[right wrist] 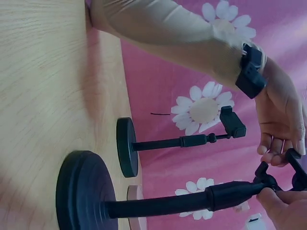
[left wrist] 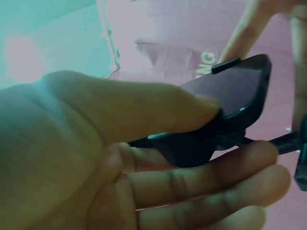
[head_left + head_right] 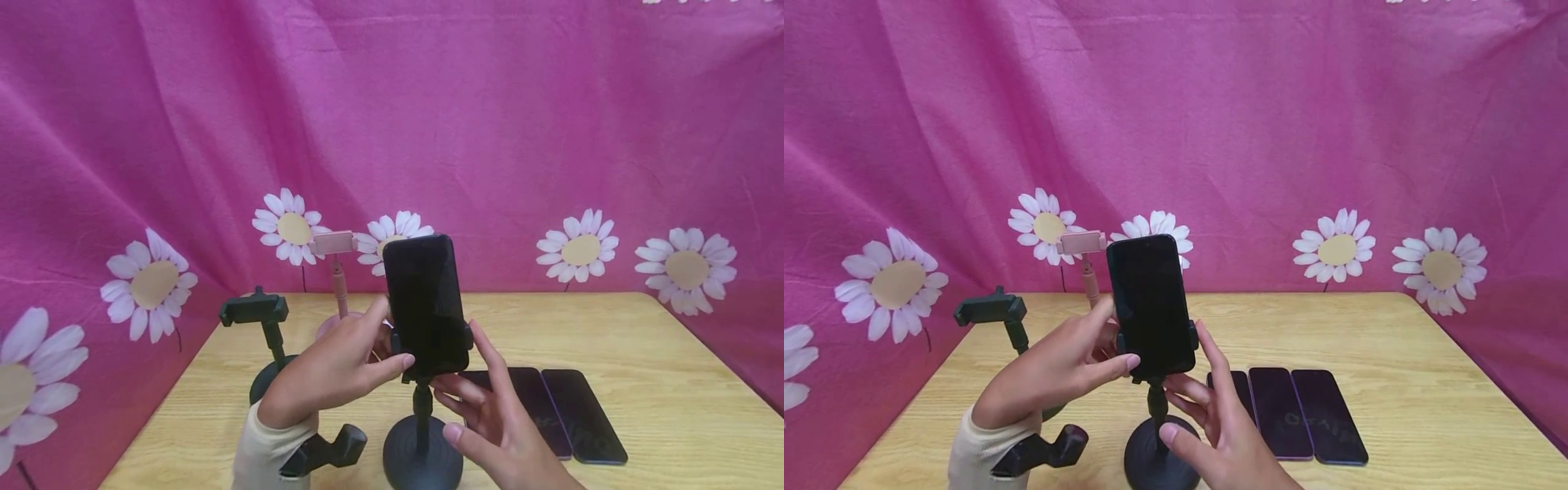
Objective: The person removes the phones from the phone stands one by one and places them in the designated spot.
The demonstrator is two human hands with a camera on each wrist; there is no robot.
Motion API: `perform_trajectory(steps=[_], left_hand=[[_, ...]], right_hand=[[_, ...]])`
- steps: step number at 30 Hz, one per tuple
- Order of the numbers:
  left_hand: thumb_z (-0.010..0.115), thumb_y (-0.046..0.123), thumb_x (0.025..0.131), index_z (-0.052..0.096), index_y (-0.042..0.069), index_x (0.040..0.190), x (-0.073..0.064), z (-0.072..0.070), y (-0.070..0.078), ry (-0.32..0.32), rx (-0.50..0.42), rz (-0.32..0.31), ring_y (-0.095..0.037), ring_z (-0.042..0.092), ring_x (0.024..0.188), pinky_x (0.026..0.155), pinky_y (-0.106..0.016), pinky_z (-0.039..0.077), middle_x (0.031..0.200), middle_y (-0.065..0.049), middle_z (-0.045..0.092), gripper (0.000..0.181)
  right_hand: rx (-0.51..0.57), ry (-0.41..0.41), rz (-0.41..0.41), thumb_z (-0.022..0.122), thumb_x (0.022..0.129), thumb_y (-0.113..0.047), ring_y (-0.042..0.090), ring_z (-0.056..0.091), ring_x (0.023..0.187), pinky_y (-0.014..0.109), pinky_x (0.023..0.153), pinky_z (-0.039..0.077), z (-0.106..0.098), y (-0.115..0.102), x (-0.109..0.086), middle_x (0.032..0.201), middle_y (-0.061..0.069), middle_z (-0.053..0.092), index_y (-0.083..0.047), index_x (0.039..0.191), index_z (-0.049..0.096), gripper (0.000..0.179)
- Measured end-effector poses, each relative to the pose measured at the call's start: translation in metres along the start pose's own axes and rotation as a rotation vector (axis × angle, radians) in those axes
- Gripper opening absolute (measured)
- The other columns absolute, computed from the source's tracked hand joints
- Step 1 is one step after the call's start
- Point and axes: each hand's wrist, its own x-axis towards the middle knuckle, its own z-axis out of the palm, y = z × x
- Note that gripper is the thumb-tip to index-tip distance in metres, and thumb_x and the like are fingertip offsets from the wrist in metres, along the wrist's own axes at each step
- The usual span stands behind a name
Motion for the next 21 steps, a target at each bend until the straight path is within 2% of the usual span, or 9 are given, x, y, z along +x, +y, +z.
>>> perform_trajectory(steps=[2,4,6,8,12,15,18,21], left_hand=[[0.071,0.02,0.088,0.046,0.014,0.118,0.001,-0.001,-0.001,-0.013,0.019,-0.006,0.001,0.059,0.066,0.07,-0.032,0.044,0.078,0.013,0.067,0.04],[0.071,0.022,0.088,0.047,0.015,0.118,0.001,-0.002,-0.003,-0.028,0.028,-0.022,0.001,0.059,0.066,0.07,-0.032,0.045,0.079,0.013,0.068,0.039],[0.07,0.024,0.089,0.047,0.015,0.119,0.001,-0.002,-0.004,-0.038,0.034,-0.028,0.001,0.059,0.067,0.068,-0.031,0.046,0.08,0.013,0.068,0.039],[0.069,0.024,0.09,0.049,0.015,0.121,0.001,-0.002,-0.005,-0.052,0.026,-0.022,0.001,0.061,0.069,0.068,-0.03,0.047,0.082,0.012,0.069,0.038],[0.066,0.025,0.092,0.053,0.015,0.128,0.003,-0.003,-0.009,-0.096,0.0,0.003,0.002,0.064,0.076,0.071,-0.028,0.05,0.088,0.01,0.071,0.039],[0.063,0.03,0.094,0.056,0.015,0.126,0.003,-0.004,-0.012,-0.108,0.024,0.021,0.003,0.063,0.077,0.072,-0.028,0.049,0.087,0.011,0.07,0.036],[0.061,0.034,0.095,0.061,0.016,0.118,0.002,-0.005,-0.014,-0.09,0.057,0.04,0.003,0.062,0.075,0.071,-0.028,0.049,0.084,0.013,0.068,0.029],[0.06,0.032,0.095,0.063,0.018,0.109,0.0,-0.007,-0.015,-0.077,0.042,0.052,0.0,0.061,0.075,0.071,-0.027,0.05,0.084,0.013,0.066,0.02]], right_hand=[[-0.126,0.049,0.009,0.057,0.092,0.002,0.025,0.051,0.127,0.027,0.099,0.043,0.0,-0.003,0.001,0.141,0.023,0.047,-0.03,0.154,-0.002,0.091],[-0.297,0.131,0.027,0.062,0.092,-0.005,0.021,0.056,0.121,0.025,0.096,0.046,-0.002,-0.008,0.003,0.136,0.014,0.053,-0.033,0.154,0.007,0.087],[-0.488,0.225,0.009,0.067,0.09,-0.011,0.015,0.057,0.117,0.025,0.094,0.047,-0.004,-0.016,0.009,0.134,0.005,0.054,-0.035,0.153,0.014,0.085],[-0.612,0.31,-0.042,0.071,0.087,-0.013,0.012,0.056,0.117,0.025,0.094,0.048,-0.005,-0.023,0.018,0.135,-0.001,0.052,-0.036,0.152,0.019,0.086],[-0.746,0.406,-0.262,0.077,0.08,-0.009,0.016,0.05,0.124,0.033,0.099,0.045,0.001,-0.034,0.041,0.139,0.001,0.049,-0.028,0.153,0.019,0.095],[-0.835,0.456,-0.385,0.08,0.076,-0.013,0.021,0.049,0.124,0.044,0.098,0.044,0.012,-0.036,0.058,0.138,0.007,0.049,-0.021,0.154,0.02,0.099],[-0.913,0.505,-0.444,0.082,0.074,-0.02,0.024,0.049,0.121,0.05,0.093,0.046,0.022,-0.035,0.072,0.137,0.011,0.049,-0.017,0.154,0.019,0.102],[-0.959,0.557,-0.444,0.084,0.073,-0.026,0.023,0.049,0.116,0.048,0.088,0.048,0.029,-0.033,0.082,0.137,0.011,0.049,-0.017,0.154,0.018,0.105]])
